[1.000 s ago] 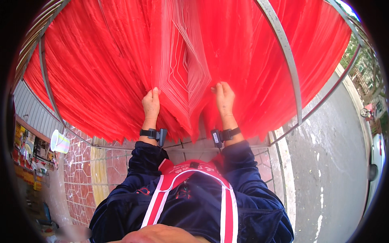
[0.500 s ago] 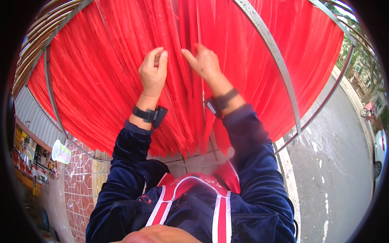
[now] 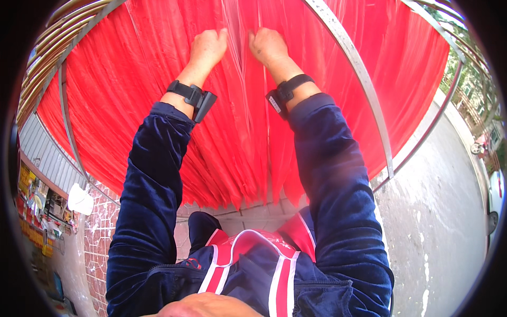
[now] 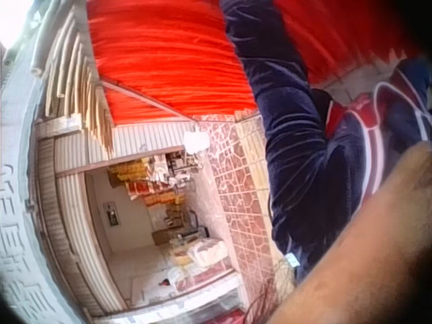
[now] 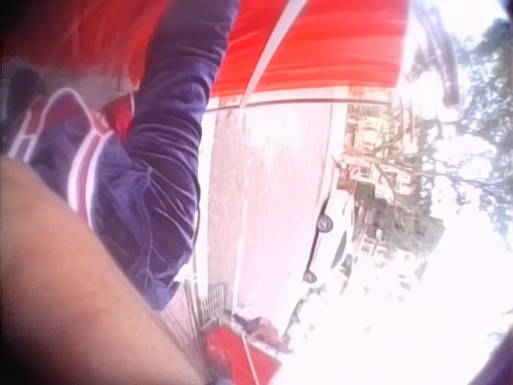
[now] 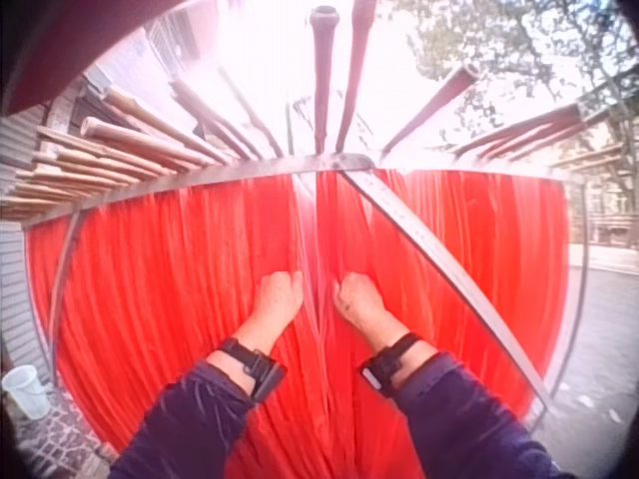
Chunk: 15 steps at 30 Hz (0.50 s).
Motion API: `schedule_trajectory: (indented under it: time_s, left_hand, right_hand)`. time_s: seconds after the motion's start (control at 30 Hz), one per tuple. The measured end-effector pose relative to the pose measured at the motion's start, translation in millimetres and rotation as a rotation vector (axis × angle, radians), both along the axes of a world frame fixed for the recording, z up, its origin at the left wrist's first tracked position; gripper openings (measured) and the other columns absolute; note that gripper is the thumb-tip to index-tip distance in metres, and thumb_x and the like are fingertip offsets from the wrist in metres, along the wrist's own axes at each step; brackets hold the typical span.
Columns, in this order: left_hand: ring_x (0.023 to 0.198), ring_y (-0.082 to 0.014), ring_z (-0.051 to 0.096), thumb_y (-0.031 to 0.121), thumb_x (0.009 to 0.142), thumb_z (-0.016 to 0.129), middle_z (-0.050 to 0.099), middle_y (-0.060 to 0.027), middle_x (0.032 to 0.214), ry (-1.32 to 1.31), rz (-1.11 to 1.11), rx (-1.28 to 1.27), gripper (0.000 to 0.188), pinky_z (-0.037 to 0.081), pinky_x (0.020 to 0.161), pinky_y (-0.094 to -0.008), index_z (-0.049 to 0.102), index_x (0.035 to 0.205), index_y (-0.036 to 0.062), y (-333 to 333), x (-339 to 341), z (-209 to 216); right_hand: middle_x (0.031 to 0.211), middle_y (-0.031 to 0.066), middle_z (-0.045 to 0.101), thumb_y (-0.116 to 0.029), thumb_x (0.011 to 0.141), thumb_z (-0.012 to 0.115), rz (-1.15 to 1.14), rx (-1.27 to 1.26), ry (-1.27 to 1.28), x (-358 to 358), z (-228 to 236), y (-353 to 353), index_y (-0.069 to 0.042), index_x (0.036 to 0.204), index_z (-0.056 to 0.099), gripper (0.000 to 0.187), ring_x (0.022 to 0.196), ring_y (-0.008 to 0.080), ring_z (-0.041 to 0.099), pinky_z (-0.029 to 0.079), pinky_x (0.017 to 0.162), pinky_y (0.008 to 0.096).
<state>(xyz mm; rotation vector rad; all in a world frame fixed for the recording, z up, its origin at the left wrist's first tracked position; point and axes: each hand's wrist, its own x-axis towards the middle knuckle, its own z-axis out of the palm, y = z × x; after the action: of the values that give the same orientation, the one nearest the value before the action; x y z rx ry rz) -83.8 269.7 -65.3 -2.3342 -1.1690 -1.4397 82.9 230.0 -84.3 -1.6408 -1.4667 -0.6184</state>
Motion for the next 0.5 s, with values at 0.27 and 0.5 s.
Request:
schedule_trajectory:
  time_s: [0.27,0.5]
  left_hand:
    - [0.095,-0.0466,0.063,0.04,0.097,0.044,0.065,-0.0313,0.091,-0.028,-0.081,-0.061,0.051,0.048,0.087,-0.0527,0.068,0.09,-0.0046,31,-53,5]
    - [0.092,-0.045,0.065,0.033,0.093,0.054,0.067,-0.0282,0.093,0.044,0.191,0.14,0.036,0.053,0.081,-0.0519,0.07,0.095,0.0004,23,-74,11]
  right_hand:
    - [0.092,0.0291,0.065,-0.033,0.095,0.049,-0.018,-0.076,-0.004,63,11,-11,0.003,0.099,0.064,0.039,0.09,0.0445,0.064,0.052,0.08,0.05]
    - [0.096,0.0295,0.065,-0.033,0.095,0.049,-0.089,-0.069,0.001,78,17,-19,0.003,0.1,0.065,0.04,0.098,0.0447,0.062,0.051,0.085,0.0502]
